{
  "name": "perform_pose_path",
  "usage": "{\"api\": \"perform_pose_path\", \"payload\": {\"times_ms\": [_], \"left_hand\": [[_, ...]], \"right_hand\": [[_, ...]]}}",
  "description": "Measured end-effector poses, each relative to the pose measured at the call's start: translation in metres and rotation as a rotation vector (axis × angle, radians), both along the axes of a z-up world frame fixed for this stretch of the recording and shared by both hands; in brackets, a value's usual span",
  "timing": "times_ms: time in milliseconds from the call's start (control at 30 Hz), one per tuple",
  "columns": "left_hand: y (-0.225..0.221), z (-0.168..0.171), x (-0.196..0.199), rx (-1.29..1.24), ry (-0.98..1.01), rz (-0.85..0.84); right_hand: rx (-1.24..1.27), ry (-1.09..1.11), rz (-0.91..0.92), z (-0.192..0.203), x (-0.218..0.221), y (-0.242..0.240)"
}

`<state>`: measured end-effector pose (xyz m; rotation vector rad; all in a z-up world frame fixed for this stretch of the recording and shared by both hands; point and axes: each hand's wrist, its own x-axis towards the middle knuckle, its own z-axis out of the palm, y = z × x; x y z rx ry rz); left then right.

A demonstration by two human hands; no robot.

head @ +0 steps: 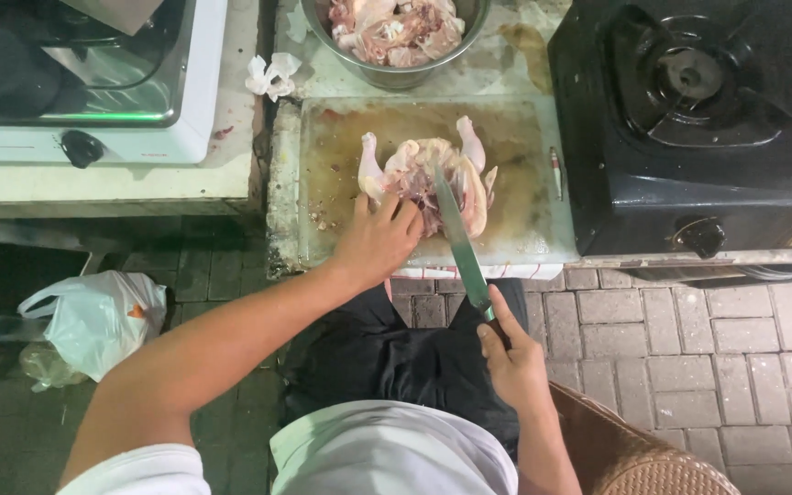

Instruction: The person is butchering and cutting raw chicken pieces on a cutting board using a large knife.

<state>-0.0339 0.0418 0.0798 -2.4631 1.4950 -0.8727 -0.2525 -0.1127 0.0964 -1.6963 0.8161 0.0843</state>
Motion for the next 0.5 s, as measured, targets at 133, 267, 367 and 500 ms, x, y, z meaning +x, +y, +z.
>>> {"api": "perform_pose_path", "payload": {"times_ms": [133,267,367,500], "left_hand": [[0.001,-0.002,0.039,0.239,0.299,-0.301],[-0.024,0.034,0.048,0.146,0.383,-0.266],[-0.044,0.088,0.044,0.242,0.625,-0.143],[-0.048,0.142,0.045,0.078,1.070,-0.027]], "right_hand": [[-0.096,-0.010,0.048,-0.012,-0.006,0.008],[-0.086,0.014,0.001,-0.006,-0.008,0.010],[-0.094,-0.140,-0.067,0.006,-0.009,0.000],[-0.186,-0.040,-0.039,0.052,-0.008,-0.008]]}}
